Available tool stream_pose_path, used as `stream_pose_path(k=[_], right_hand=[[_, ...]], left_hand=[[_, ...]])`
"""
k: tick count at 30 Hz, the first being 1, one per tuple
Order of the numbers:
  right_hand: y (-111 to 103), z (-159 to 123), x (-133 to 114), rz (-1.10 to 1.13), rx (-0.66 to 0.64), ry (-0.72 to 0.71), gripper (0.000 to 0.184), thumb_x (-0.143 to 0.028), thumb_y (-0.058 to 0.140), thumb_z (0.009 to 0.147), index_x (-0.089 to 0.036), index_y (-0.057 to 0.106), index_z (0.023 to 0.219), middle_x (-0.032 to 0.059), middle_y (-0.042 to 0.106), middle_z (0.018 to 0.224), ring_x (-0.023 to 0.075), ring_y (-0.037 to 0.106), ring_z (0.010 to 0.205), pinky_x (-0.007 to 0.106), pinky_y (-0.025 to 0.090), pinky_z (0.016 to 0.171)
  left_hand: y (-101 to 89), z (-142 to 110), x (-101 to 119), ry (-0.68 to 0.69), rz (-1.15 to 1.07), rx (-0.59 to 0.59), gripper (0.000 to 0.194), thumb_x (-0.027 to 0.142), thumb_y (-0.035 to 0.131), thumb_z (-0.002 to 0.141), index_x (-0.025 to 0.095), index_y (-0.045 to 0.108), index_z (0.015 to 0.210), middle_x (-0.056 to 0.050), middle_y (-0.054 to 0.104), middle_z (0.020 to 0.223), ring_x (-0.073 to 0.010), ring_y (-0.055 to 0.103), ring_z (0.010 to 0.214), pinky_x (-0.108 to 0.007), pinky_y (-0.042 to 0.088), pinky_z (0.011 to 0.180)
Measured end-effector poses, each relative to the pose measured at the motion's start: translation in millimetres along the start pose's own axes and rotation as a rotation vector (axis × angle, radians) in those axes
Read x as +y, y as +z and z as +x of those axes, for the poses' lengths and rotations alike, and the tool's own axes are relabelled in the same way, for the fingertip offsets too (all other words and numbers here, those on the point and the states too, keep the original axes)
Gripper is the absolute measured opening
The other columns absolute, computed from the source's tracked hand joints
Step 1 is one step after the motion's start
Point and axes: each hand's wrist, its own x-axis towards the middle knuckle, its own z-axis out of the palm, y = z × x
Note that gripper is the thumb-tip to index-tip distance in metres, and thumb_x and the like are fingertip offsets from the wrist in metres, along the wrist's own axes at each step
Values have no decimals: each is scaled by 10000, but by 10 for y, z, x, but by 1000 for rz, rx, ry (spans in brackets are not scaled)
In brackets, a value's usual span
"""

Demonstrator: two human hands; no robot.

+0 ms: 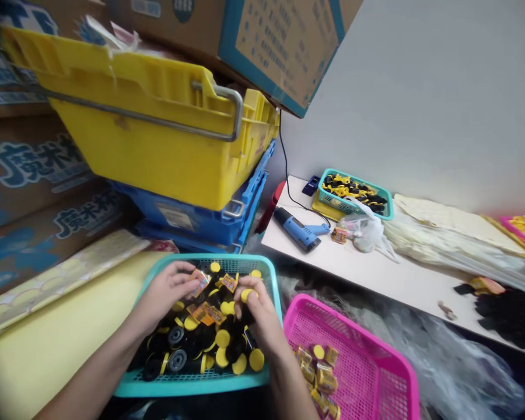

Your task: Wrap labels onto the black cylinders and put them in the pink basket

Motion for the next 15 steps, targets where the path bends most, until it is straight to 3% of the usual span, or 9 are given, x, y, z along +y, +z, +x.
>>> stream_pose_path(k=[3,9,12,15], right_hand=[[24,36,-62,100,-62,35,469,-579,419,891,-159,488,1089,34,514,768,111,445,583,260,318,592],[122,171,-71,126,65,30,352,-342,578,769,-215,470,1080,-13,492,765,97,441,540,240,295,545],[157,233,-86,170,159,37,280,-317,571,757,-215,475,999,-15,499,768,96,452,557,238,307,557],[168,258,-118,238,163,112,259,-377,552,771,-199,482,945,11,521,778,119,471,619,258,349,596]], left_hand=[[47,32,-26,-47,18,-46,364,384,787,607,169,568,802,-33,697,697,-145,628,600,-223,449,544],[120,55,-119,-106,-23,-56,304,372,764,646,153,649,822,-51,703,755,-130,614,607,-212,442,538],[154,83,-145,-135,-83,-71,365,376,766,655,161,633,919,-40,706,745,-111,590,567,-195,426,523],[181,120,-161,-131,-87,-56,418,384,779,649,178,587,958,-25,705,722,-102,569,530,-186,414,503]])
